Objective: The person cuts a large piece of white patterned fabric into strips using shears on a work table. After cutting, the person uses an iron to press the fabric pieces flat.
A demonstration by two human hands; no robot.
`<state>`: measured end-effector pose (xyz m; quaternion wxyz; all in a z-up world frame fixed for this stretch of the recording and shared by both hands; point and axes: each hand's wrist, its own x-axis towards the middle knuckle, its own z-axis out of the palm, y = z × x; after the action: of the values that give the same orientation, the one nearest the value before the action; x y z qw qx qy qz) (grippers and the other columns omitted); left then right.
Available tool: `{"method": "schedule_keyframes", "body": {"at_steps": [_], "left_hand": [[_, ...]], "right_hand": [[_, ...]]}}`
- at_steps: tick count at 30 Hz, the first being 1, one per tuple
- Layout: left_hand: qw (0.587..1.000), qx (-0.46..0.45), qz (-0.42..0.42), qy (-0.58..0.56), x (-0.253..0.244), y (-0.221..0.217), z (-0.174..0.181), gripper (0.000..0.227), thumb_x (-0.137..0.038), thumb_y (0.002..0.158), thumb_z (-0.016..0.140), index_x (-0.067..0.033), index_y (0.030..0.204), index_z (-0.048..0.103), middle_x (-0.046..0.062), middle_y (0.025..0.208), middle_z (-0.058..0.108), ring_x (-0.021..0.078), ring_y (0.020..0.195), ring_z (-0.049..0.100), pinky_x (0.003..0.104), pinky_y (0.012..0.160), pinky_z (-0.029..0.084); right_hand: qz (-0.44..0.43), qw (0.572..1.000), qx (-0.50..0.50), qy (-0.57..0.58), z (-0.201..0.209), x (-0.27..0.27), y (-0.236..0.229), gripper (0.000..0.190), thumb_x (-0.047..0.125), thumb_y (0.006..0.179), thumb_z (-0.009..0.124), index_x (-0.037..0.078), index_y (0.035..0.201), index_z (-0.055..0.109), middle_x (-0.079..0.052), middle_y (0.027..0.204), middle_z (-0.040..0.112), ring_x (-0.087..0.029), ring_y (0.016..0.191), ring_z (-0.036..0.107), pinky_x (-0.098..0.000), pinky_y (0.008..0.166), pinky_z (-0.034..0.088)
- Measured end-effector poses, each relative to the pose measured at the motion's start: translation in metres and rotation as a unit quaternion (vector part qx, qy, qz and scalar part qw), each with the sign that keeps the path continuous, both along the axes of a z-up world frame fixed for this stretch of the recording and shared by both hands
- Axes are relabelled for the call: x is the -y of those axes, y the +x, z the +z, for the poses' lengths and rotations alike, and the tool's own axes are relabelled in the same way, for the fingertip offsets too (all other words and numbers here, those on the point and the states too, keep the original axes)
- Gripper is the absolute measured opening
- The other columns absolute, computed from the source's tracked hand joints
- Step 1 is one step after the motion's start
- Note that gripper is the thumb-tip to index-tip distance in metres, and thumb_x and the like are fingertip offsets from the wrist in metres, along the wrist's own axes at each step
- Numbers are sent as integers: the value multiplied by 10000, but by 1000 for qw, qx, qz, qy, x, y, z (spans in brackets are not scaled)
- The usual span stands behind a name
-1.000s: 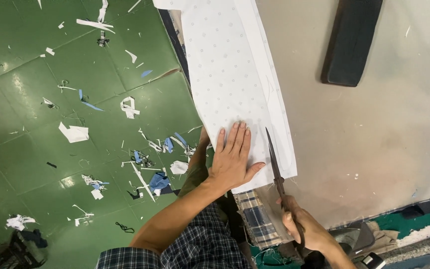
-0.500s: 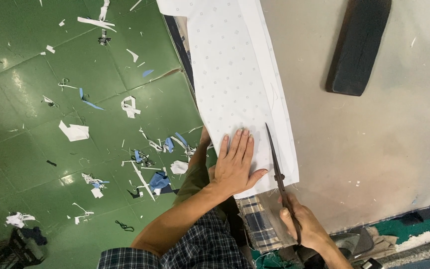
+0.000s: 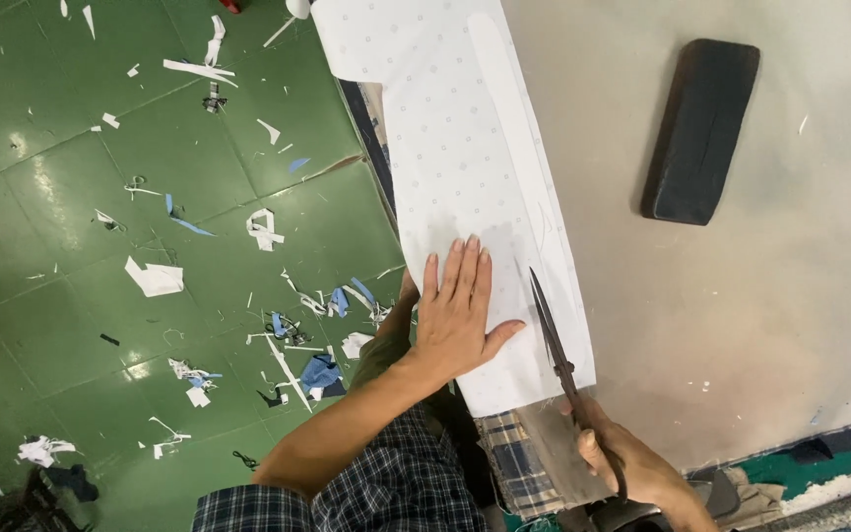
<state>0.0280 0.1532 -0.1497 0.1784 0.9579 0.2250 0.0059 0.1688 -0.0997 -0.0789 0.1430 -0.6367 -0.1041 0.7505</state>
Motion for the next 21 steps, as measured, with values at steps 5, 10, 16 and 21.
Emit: {"method": "schedule_keyframes", "body": {"at_steps": [5,10,16,21], "left_hand": [[1000,-9,2,24,-23,13,-17,993,-735,994,213,53,1596,240,241,1683,194,378,1580,150,596,1278,57],[999,46,7,20,-25,12,-16,949,-685,1015,309,98,1552,313,276,1641,284,408,1553,235,618,1267,138],[999,48,9,1,-26,13,-16,943,-678,1011,327,97,1548,323,270,1644,277,401,1556,217,617,1265,146],[999,53,8,7,-28,14,-15,940,-677,1013,337,102,1539,341,276,1633,298,407,1547,242,620,1258,165]], "right_hand": [[-37,999,17,25,-6,-34,4,890,765,739,336,136,1338,531,18,555,384,-112,553,408,-300,630,535],[2,993,62,104,-21,-38,5,727,700,844,347,167,1318,490,31,631,459,-129,559,489,-294,548,471],[75,983,147,77,-22,-44,4,744,743,830,237,194,1231,540,36,577,431,-138,509,420,-335,524,367],[75,984,153,51,-21,-45,5,734,757,804,277,200,1188,562,33,568,429,-136,511,415,-324,528,367]]}}
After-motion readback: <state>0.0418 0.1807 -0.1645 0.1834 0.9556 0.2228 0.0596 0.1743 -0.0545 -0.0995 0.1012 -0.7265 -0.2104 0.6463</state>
